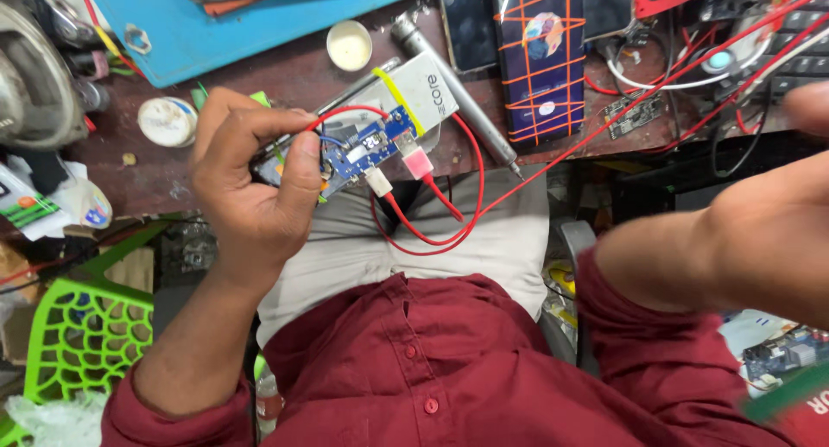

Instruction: The person holds a smartphone with a circuit board attached and uses a green-handled probe to touch various points on the board. They then use multimeter probes to test connections on the board while the phone remains strapped to the device.

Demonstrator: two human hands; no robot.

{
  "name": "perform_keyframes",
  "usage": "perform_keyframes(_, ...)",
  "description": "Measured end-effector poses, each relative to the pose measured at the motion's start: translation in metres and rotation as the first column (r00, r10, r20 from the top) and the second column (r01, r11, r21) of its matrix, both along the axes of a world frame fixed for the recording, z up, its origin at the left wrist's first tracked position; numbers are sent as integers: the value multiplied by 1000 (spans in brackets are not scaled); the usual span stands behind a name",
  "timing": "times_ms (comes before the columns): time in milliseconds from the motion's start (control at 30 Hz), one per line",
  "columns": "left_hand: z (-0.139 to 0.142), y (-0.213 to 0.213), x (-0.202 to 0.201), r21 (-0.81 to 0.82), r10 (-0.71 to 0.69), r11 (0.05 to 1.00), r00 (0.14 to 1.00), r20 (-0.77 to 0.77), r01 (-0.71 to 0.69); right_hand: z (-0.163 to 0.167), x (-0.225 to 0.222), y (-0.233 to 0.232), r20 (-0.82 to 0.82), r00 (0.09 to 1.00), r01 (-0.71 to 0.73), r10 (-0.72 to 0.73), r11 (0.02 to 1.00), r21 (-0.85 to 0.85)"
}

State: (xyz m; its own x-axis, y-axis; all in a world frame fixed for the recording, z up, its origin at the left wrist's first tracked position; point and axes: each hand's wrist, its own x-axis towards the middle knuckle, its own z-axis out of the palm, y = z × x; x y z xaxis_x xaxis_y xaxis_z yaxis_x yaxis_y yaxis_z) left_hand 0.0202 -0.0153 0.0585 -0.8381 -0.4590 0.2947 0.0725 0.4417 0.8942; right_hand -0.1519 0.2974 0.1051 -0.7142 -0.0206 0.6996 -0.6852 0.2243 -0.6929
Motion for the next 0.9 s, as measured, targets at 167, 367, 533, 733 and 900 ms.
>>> perform_keyframes(167,-7,-3,4,-19,6,1000,999,-33,-6,4,31,-24,-14,981,-164,193,867,471)
perform_keyframes(367,-8,-1,4,13,3,1000,1000,-31,-3,-33,51,-32,-5,987,-124,158,794,596)
perform_keyframes(533,-1,-1,0,33,-2,999,1000,-13,2,-64,42,-17,20,997,-73,75,819,570)
perform_keyframes(733,-2,1,0,33,10,999,1000,11,-10,-83,21,-2,-165,985,75,50,736,673)
perform_keyframes(900,-5,1,0,19,17,1000,1000,26,-17,-93,17,-3,-210,969,61,133,690,721)
